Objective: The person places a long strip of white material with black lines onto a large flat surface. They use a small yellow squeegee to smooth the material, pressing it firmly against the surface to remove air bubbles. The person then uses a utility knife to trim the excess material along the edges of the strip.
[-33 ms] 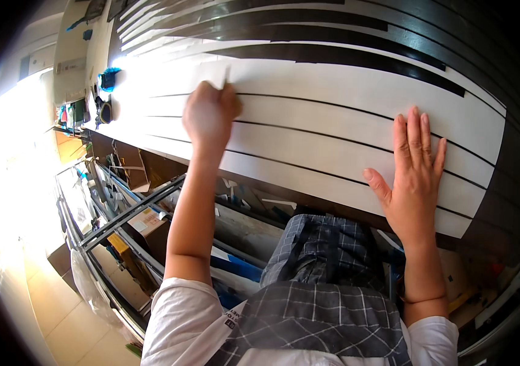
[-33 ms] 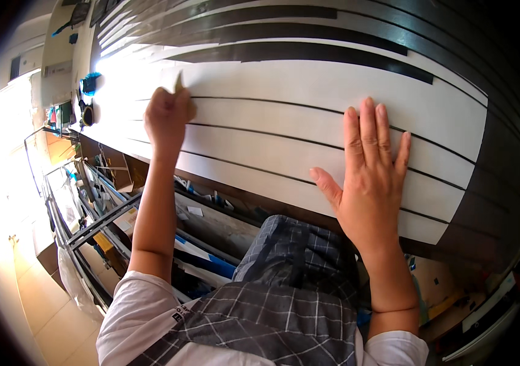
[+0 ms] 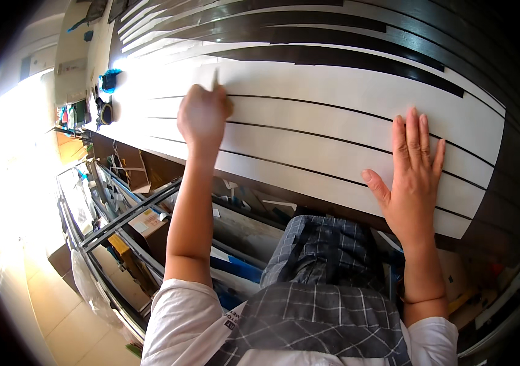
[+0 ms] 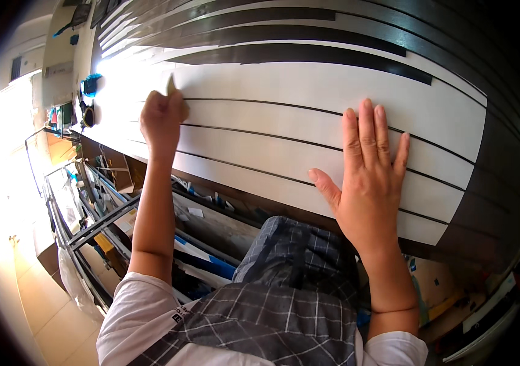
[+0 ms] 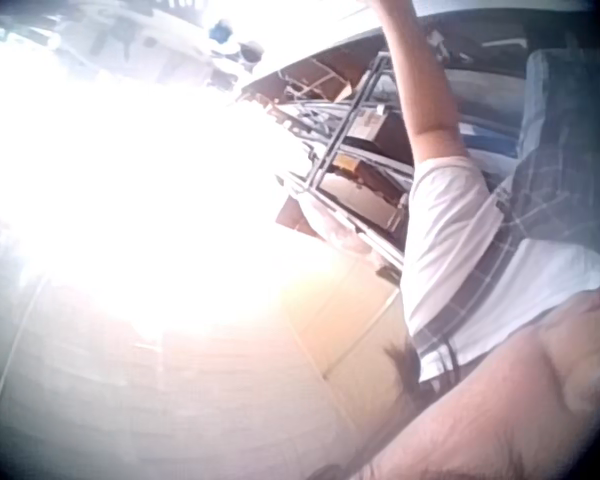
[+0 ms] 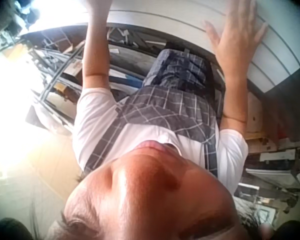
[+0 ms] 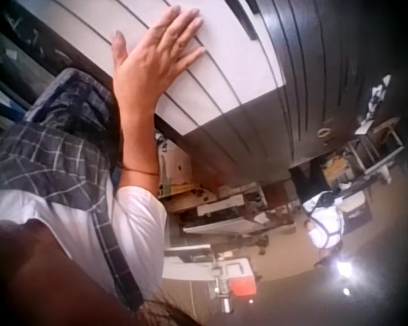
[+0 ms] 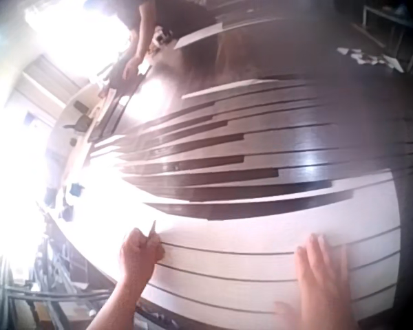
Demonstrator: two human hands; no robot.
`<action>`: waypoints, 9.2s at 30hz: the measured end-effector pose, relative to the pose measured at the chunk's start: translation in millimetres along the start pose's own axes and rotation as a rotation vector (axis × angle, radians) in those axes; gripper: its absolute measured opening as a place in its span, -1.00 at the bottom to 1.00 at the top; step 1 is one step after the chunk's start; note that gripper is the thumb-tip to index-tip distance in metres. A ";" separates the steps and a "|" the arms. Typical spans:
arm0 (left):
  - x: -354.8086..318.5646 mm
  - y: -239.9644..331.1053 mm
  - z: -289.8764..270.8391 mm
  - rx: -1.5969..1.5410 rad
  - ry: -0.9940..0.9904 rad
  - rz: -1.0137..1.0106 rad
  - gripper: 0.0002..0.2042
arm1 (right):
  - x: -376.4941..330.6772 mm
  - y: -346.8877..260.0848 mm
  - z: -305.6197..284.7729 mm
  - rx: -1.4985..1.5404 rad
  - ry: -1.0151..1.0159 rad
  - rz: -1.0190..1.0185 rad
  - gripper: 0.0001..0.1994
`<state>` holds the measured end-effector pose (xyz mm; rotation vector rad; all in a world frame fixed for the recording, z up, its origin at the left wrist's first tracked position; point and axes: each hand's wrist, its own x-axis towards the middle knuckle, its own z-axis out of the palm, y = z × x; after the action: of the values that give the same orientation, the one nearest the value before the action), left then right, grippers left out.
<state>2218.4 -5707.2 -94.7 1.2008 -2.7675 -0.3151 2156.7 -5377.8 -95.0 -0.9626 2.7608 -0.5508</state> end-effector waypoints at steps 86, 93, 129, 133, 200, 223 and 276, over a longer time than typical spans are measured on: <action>-34.9 26.2 23.1 -0.255 0.091 0.280 -0.69 | -3.7 -1.2 0.5 -0.009 -0.035 0.023 -0.16; -14.6 -15.8 8.6 -0.417 0.181 0.007 -0.73 | -4.1 0.4 -0.3 -0.010 -0.043 0.022 -0.18; -11.5 -8.7 13.9 -0.173 0.176 -0.019 -0.65 | -4.8 1.2 0.0 0.010 -0.024 0.016 -0.14; -39.2 25.8 18.8 -0.473 0.117 0.129 -0.64 | -5.1 0.3 2.5 0.002 -0.010 0.008 -0.14; 9.7 -103.9 -19.3 -0.040 -0.209 0.765 -0.26 | 122.4 -204.6 108.3 0.005 0.588 0.280 -0.73; 7.5 -102.7 -17.5 -0.044 -0.193 0.750 -0.27 | 112.7 -185.9 105.6 -0.065 0.647 0.310 -0.71; 13.8 -101.0 -28.6 0.017 -0.266 0.809 -0.22 | 117.8 -199.3 105.4 0.007 0.640 0.310 -0.73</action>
<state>2285.8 -5788.7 -90.1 -0.0341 -3.1806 -0.3745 2206.5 -5626.3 -117.2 -0.3700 3.3595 -0.9441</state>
